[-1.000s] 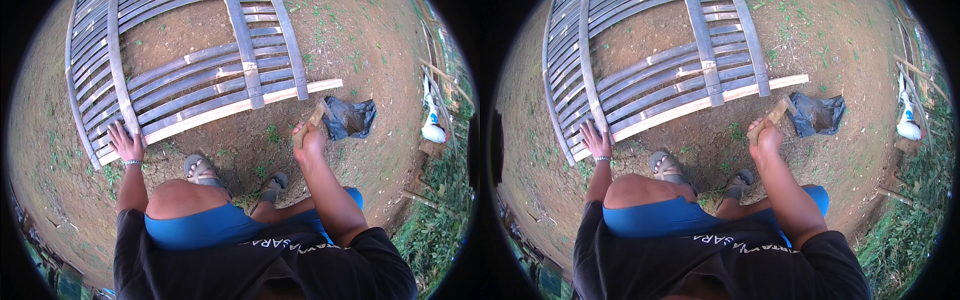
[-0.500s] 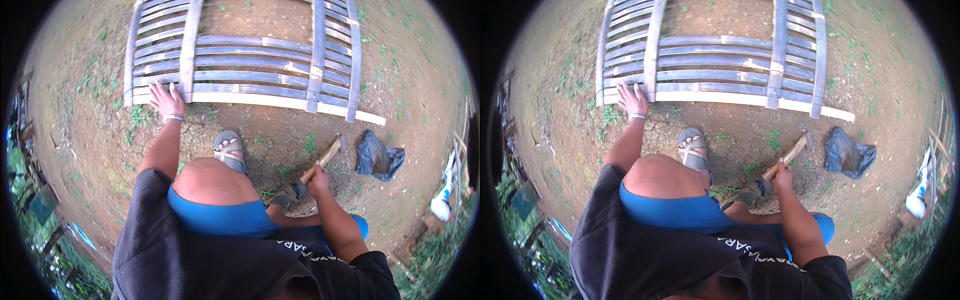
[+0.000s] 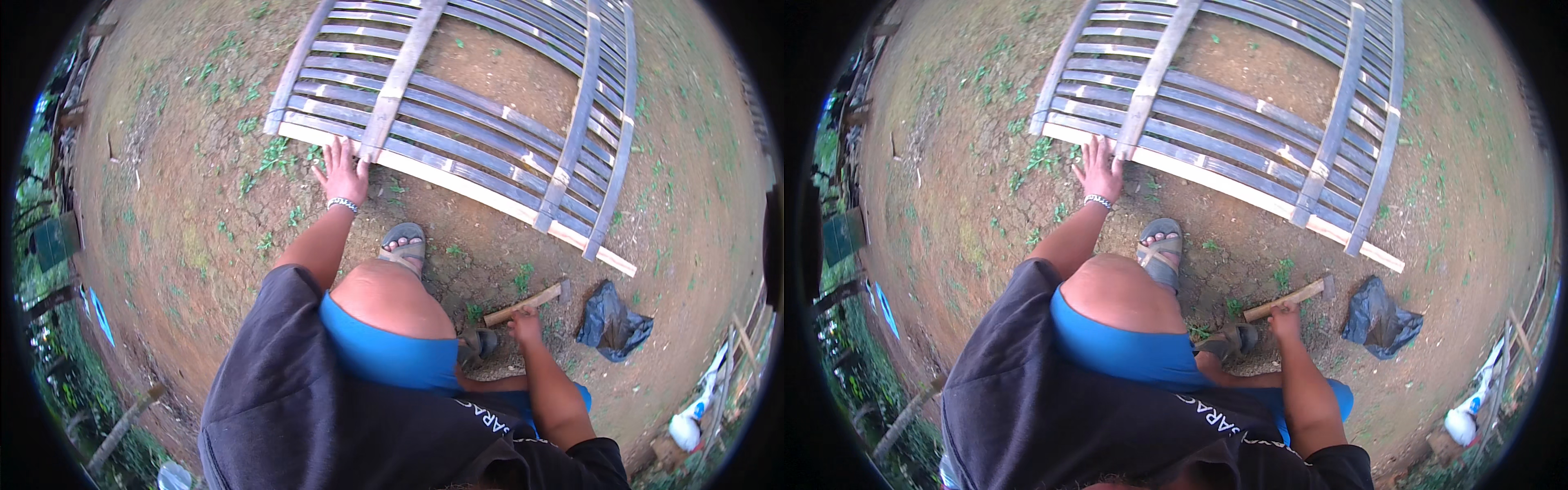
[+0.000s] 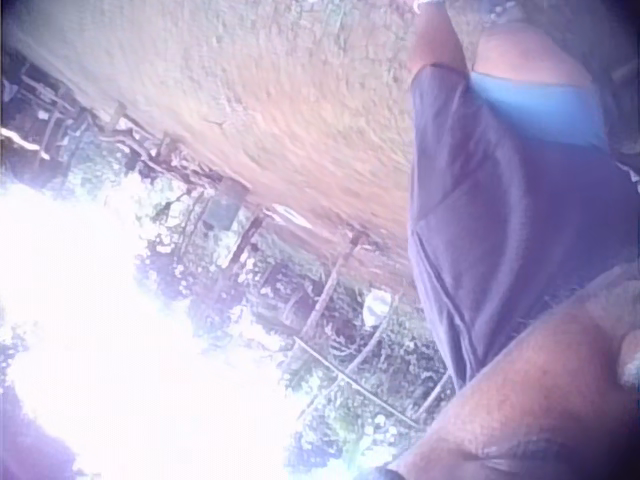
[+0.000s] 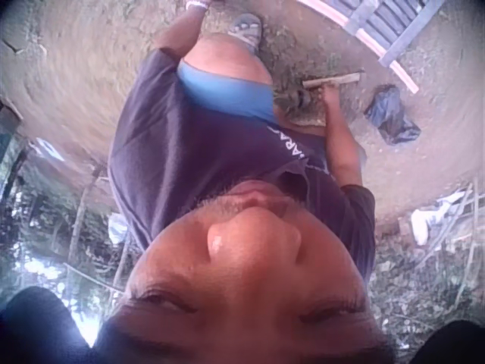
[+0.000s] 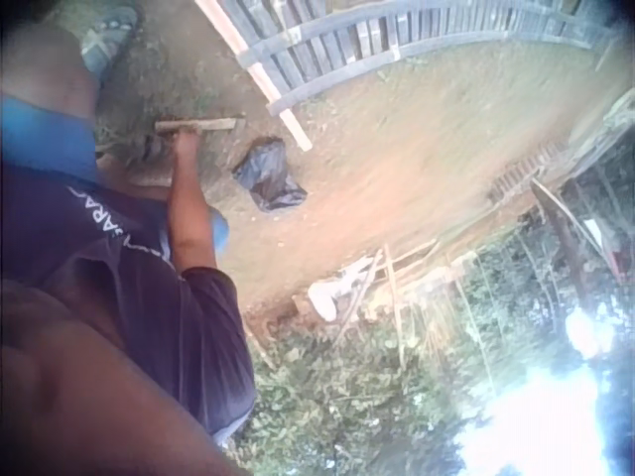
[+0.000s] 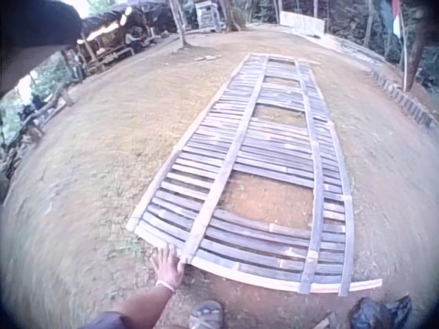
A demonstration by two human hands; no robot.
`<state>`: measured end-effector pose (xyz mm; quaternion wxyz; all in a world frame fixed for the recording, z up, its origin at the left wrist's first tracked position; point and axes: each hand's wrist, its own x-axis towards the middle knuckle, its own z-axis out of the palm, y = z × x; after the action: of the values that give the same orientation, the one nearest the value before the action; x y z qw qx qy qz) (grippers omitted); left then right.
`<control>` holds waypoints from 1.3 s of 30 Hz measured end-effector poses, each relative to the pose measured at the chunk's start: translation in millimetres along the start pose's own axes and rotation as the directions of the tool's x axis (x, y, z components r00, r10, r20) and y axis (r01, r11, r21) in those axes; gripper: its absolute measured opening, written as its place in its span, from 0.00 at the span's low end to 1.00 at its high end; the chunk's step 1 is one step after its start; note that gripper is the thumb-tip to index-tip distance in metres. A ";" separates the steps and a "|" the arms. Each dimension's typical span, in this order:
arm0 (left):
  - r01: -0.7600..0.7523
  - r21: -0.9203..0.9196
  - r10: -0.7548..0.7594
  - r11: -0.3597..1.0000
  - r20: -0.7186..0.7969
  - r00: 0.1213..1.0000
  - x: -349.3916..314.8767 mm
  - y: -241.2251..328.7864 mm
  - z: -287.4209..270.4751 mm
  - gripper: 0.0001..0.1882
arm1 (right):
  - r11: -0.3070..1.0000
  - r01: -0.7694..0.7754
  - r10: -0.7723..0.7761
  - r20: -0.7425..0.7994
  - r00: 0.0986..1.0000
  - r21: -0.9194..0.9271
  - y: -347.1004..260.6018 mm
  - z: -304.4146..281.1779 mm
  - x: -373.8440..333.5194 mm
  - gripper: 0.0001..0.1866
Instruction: The person constructs a bamboo frame by hammering nails through bamboo slats into wooden beams, moving between different sections of the frame and retrieving nails from a bag.
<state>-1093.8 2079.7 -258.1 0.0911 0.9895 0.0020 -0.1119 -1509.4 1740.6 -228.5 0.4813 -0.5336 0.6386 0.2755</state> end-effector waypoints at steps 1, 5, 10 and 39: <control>0.020 -0.025 -0.019 1.000 0.016 1.000 1.7 1.8 -5.7 0.37 | 1.000 0.011 -0.011 0.009 1.000 -0.020 -4.9 2.6 -2.5 0.28; 0.069 -0.008 -0.069 0.998 0.036 0.997 9.3 8.9 -17.5 0.40 | 0.986 0.139 -0.135 0.051 0.990 -0.092 -19.2 3.4 -0.8 0.28; 0.049 -0.002 -0.049 0.999 0.032 0.998 14.0 18.0 -3.0 0.39 | 0.831 0.379 -0.394 0.050 0.918 -0.408 -44.8 -11.8 4.9 0.34; 0.021 0.214 -0.126 0.977 0.492 0.862 -130.0 -63.7 -54.9 0.45 | 0.864 0.026 -0.312 -0.493 0.812 -0.502 52.6 -298.7 104.6 0.14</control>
<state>-1210.0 2154.5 -188.2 -0.0163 0.9295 0.0047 -0.3685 -1651.6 1453.2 -217.1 0.1513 -0.7476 0.6121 0.2089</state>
